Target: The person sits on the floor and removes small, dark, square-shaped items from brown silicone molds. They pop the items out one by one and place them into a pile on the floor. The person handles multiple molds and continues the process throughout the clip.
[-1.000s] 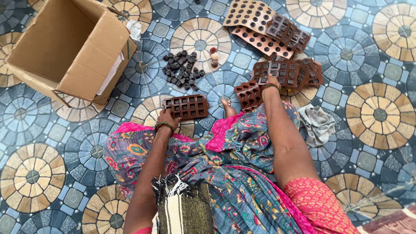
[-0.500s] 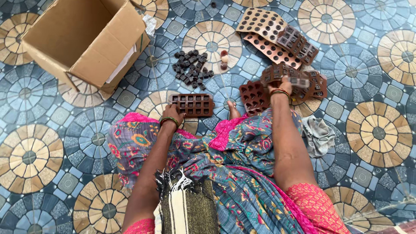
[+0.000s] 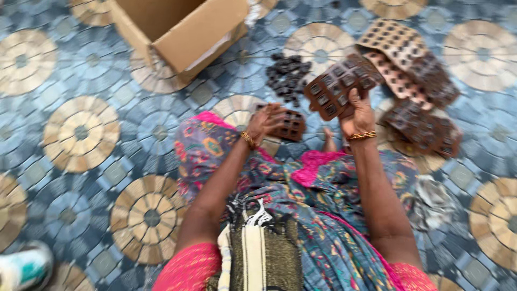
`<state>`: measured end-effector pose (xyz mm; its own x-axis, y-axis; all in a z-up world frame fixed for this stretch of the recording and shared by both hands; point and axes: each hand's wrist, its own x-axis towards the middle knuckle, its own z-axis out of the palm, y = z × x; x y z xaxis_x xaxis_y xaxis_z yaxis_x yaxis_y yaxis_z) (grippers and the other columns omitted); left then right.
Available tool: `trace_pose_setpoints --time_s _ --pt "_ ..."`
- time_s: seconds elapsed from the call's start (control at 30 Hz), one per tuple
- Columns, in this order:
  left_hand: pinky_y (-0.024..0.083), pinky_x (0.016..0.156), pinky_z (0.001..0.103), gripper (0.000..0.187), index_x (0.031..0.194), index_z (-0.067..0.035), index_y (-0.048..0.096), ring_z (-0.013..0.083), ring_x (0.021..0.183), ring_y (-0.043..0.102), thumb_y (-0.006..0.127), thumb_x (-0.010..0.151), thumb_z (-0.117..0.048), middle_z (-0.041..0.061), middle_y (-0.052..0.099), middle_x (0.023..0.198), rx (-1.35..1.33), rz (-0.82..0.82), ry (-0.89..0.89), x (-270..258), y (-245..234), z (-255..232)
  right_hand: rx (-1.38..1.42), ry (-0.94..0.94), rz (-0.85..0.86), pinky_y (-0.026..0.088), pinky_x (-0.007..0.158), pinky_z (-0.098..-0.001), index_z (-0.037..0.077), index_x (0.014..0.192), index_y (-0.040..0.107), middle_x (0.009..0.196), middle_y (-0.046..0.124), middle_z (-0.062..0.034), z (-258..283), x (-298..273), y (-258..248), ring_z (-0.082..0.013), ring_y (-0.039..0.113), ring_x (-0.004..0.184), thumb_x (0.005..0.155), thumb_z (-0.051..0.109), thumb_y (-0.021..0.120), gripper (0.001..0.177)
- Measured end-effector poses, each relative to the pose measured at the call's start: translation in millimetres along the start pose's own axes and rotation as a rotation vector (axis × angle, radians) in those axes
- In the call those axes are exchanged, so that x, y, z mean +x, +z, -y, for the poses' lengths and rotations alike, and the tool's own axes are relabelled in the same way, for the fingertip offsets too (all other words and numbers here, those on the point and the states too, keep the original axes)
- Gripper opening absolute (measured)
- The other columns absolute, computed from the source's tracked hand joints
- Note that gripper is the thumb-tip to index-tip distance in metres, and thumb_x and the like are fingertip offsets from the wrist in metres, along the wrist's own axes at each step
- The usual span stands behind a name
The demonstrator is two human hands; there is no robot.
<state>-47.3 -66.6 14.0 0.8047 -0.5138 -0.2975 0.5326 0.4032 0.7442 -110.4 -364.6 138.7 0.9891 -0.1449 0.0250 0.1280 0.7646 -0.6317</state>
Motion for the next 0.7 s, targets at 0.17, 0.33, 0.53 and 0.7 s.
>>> trace_pose_setpoints --time_s 0.17,0.33,0.53,0.7 --pt "0.055 0.103 0.043 0.05 0.15 -0.003 0.051 0.0201 0.115 0.061 0.064 0.112 -0.032 0.008 0.063 0.135 -0.416 0.331 0.141 -48 15 -8 -0.129 0.209 -0.039 0.057 0.107 -0.0522 0.019 0.144 0.05 0.137 0.063 -0.004 -80 -5 34 -0.0278 0.063 0.127 0.097 0.015 0.069 0.051" --pt "0.055 0.106 0.036 0.05 0.141 -0.005 0.05 0.0174 0.123 0.063 0.07 0.095 -0.004 0.003 0.064 0.133 -0.214 0.037 0.278 -58 15 -14 -0.146 0.256 0.026 0.057 0.103 -0.0476 0.019 0.144 0.05 0.135 0.064 -0.0007 -134 11 13 -0.0232 0.063 0.124 0.095 0.021 0.073 0.054" --pt "0.054 0.1 0.031 0.043 0.138 -0.001 0.059 0.0151 0.114 0.064 0.071 0.097 -0.004 0.005 0.068 0.127 -0.097 -0.248 0.498 -44 5 -7 -0.776 0.245 -0.077 0.059 0.085 -0.0394 0.005 0.132 0.059 0.122 0.068 -0.0066 -160 14 -1 -0.0211 0.068 0.104 0.105 0.031 0.069 0.039" --pt "0.054 0.098 0.028 0.045 0.14 -0.001 0.06 0.0126 0.111 0.065 0.073 0.097 -0.005 0.005 0.068 0.126 0.143 -0.387 0.635 -29 12 -14 -1.334 -0.397 0.085 0.058 0.081 -0.0342 0.004 0.117 0.07 0.115 0.064 -0.0122 -139 0 29 -0.0221 0.068 0.097 0.095 0.007 0.075 0.023"
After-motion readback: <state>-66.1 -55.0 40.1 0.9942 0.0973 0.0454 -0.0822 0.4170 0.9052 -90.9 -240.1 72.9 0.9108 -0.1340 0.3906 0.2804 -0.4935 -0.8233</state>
